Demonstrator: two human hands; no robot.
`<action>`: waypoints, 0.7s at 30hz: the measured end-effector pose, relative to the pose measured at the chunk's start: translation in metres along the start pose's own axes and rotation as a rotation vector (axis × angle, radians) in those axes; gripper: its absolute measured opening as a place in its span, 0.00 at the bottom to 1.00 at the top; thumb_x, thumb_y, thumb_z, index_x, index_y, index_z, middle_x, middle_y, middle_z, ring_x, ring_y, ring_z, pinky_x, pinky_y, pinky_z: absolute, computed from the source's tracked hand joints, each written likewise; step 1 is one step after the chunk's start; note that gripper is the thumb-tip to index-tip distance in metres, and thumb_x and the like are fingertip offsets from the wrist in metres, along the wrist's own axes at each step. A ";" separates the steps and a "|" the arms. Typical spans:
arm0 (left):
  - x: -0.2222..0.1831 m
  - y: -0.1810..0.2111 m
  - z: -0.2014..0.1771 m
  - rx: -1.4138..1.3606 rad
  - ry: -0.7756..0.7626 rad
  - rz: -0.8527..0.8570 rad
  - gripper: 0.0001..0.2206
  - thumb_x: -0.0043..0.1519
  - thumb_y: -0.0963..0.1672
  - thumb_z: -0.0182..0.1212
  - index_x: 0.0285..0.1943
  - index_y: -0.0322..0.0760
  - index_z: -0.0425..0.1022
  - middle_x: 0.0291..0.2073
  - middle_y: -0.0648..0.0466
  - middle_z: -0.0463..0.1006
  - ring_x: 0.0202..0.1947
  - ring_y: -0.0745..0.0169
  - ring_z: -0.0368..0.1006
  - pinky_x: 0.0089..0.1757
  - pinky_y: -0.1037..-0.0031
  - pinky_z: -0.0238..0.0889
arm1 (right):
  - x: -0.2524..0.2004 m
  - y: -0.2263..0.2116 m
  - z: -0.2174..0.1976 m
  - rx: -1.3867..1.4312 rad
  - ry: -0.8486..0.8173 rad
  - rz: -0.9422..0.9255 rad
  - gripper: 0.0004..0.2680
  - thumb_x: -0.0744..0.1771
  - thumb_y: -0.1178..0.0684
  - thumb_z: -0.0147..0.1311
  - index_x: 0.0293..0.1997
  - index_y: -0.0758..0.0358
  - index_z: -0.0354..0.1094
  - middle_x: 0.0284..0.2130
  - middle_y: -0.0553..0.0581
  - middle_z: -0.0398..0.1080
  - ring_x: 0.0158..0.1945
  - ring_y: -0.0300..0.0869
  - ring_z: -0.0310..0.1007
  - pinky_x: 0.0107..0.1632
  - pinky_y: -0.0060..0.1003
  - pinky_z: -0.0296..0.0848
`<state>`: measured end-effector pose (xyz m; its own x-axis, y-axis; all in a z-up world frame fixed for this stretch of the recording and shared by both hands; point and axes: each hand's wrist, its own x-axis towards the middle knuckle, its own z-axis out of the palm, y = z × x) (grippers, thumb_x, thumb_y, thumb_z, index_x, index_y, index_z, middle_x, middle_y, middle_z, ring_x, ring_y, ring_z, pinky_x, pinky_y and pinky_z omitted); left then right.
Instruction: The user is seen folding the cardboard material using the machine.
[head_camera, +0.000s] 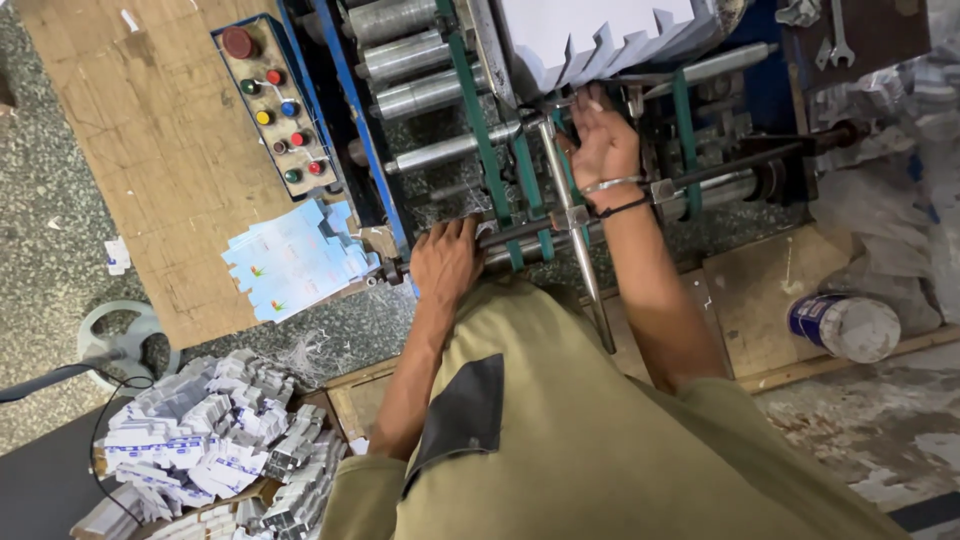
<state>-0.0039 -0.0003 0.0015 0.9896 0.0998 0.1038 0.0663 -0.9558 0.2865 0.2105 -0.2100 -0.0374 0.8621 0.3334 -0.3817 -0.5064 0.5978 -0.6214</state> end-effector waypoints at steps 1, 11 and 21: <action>0.001 0.000 -0.002 0.002 0.001 0.001 0.18 0.52 0.49 0.70 0.51 0.45 0.78 0.41 0.55 0.81 0.45 0.54 0.76 0.43 0.64 0.69 | -0.003 0.000 0.002 0.002 -0.001 -0.001 0.25 0.66 0.51 0.53 0.73 0.55 0.54 0.72 0.50 0.57 0.76 0.44 0.51 0.65 0.49 0.61; 0.002 0.002 -0.002 -0.007 -0.005 -0.011 0.12 0.60 0.51 0.66 0.45 0.44 0.77 0.38 0.54 0.81 0.43 0.53 0.77 0.42 0.63 0.69 | -0.031 -0.015 0.024 -0.069 -0.168 -0.077 0.29 0.67 0.49 0.53 0.79 0.56 0.45 0.77 0.52 0.49 0.80 0.44 0.44 0.71 0.48 0.53; 0.002 0.002 -0.007 -0.012 0.002 0.001 0.16 0.54 0.49 0.69 0.49 0.45 0.77 0.39 0.54 0.81 0.42 0.53 0.76 0.42 0.63 0.69 | -0.046 -0.023 0.038 -0.120 -0.213 -0.118 0.31 0.68 0.49 0.52 0.81 0.58 0.37 0.80 0.55 0.40 0.83 0.46 0.36 0.76 0.51 0.46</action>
<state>-0.0028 -0.0002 0.0093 0.9894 0.0995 0.1055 0.0641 -0.9526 0.2974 0.1832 -0.2115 0.0206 0.8940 0.4197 -0.1571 -0.3899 0.5554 -0.7345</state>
